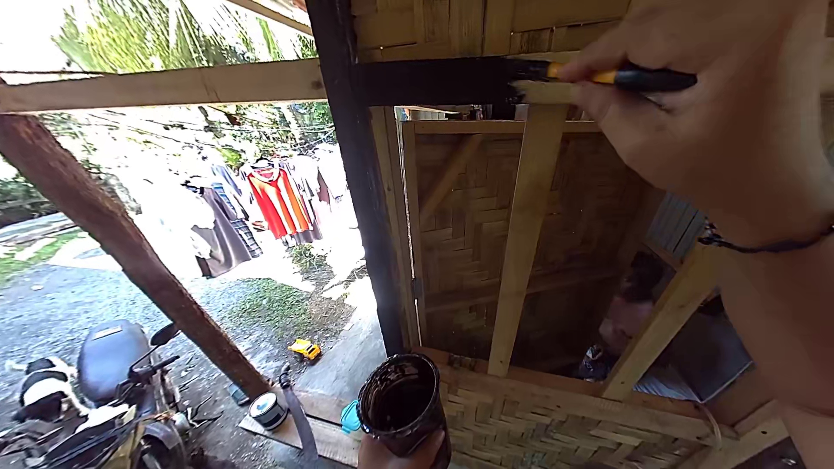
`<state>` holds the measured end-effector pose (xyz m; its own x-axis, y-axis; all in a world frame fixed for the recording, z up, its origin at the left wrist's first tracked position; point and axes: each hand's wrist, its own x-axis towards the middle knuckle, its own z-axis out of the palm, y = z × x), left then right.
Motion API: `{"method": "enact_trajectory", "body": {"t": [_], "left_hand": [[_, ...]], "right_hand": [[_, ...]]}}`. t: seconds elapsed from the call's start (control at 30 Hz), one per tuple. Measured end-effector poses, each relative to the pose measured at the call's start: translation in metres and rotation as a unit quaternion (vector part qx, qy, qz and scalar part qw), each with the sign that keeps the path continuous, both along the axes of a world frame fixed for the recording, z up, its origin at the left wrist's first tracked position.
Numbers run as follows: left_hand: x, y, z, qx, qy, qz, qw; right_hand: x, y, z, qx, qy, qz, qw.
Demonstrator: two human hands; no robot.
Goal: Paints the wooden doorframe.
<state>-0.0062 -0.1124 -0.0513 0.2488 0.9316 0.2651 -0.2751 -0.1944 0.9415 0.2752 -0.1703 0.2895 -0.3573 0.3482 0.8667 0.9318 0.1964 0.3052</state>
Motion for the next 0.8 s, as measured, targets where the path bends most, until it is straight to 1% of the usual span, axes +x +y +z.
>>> {"method": "enact_trajectory", "body": {"t": [0.07,0.13,0.23,0.33,0.43,0.53,0.6,0.7,0.8], "left_hand": [[0.002,0.000,0.000,0.004,0.002,-0.004,1.000],[0.003,0.000,0.001,0.004,0.004,-0.008,1.000],[0.002,0.002,-0.001,0.001,0.007,-0.009,1.000],[0.001,0.001,-0.001,0.001,0.006,-0.009,1.000],[0.002,0.000,0.000,-0.001,0.004,-0.007,1.000],[0.003,-0.002,0.003,-0.001,0.011,-0.012,1.000],[0.004,-0.002,0.003,-0.001,0.007,-0.018,1.000],[0.002,-0.003,0.004,-0.006,0.009,-0.019,1.000],[0.000,-0.003,0.002,-0.010,0.015,-0.014,1.000]], "right_hand": [[0.006,0.014,0.005,0.001,-0.010,0.026,1.000],[0.017,0.017,0.006,-0.010,-0.015,0.020,1.000],[0.030,0.001,0.003,-0.019,-0.005,-0.024,1.000],[0.027,-0.019,-0.004,-0.006,0.008,-0.064,0.998],[0.012,-0.019,-0.003,0.011,-0.012,-0.024,1.000],[0.001,0.003,0.002,0.002,-0.044,0.024,0.999],[0.008,0.013,0.006,-0.014,-0.057,0.016,0.998],[0.029,0.004,0.008,-0.028,-0.032,-0.015,0.999],[0.042,-0.016,0.001,-0.005,0.021,-0.023,0.999]]}}
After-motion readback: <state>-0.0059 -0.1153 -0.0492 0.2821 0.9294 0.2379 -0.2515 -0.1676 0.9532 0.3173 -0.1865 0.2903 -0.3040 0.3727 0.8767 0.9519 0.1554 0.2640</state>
